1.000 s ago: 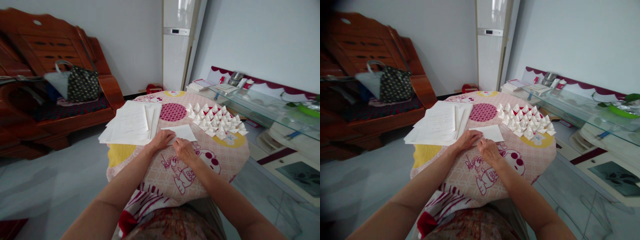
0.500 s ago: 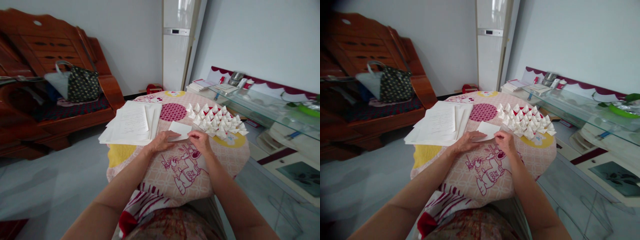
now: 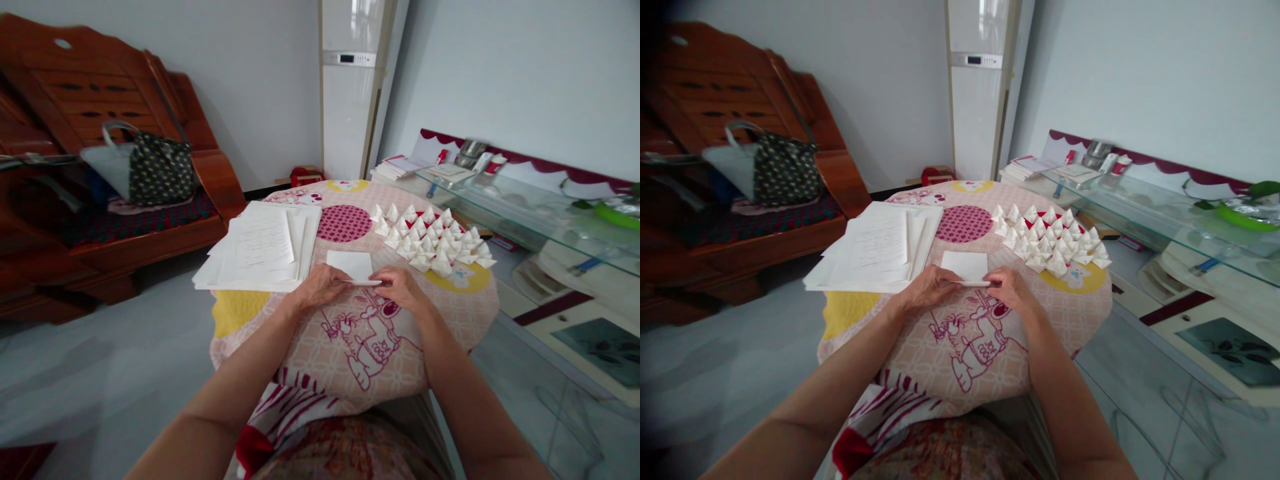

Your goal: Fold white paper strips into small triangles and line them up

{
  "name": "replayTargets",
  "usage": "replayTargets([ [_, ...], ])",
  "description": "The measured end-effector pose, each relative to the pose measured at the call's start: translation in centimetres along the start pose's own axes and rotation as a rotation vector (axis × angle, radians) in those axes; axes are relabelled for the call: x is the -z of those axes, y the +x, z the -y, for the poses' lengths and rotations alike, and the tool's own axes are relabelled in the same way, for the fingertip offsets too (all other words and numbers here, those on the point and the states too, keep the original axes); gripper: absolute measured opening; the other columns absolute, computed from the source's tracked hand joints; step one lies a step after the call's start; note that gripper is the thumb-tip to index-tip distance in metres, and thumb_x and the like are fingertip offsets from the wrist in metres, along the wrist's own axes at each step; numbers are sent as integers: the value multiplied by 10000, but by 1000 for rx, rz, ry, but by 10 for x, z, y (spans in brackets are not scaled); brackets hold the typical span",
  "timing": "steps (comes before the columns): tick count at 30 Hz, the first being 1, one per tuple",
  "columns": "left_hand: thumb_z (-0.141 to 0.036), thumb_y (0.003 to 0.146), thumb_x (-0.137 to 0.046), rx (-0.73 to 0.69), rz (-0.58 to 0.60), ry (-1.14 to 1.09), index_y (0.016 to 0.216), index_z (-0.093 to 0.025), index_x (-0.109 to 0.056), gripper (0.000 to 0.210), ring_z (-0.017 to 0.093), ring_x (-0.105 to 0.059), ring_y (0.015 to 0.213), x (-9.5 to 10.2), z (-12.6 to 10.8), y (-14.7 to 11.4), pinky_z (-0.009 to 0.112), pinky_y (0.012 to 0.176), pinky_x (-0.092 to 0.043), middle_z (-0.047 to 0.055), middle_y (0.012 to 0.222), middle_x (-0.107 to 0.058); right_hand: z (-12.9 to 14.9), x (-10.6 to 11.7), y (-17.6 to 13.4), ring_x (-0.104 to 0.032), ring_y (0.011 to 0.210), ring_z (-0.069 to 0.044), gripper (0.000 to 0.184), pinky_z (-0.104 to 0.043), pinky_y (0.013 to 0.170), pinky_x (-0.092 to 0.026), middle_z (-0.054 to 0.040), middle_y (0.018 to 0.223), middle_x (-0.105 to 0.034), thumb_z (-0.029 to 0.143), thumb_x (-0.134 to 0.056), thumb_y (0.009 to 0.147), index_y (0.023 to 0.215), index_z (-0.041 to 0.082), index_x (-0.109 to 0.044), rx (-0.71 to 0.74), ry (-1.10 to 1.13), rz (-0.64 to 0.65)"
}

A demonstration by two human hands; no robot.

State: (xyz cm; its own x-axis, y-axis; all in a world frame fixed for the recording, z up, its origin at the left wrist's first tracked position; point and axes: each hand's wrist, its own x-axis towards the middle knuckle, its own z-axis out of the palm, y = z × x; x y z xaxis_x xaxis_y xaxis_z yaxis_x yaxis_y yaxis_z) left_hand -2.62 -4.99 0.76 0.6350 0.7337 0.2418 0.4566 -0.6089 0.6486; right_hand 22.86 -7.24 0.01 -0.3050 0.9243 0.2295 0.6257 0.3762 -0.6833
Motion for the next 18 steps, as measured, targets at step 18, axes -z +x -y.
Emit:
replayTargets([
  [18,-255,761,-726,269,-144,-437,1342,-98,-610,613,222,-694,913,1,31,4,318,757,-563,118,1085,-752,6,-6,1,-485,357,-76,144,-159,353,-321,-26,526,-674,283,-668,727,687,144,-665,-511,450,-79],
])
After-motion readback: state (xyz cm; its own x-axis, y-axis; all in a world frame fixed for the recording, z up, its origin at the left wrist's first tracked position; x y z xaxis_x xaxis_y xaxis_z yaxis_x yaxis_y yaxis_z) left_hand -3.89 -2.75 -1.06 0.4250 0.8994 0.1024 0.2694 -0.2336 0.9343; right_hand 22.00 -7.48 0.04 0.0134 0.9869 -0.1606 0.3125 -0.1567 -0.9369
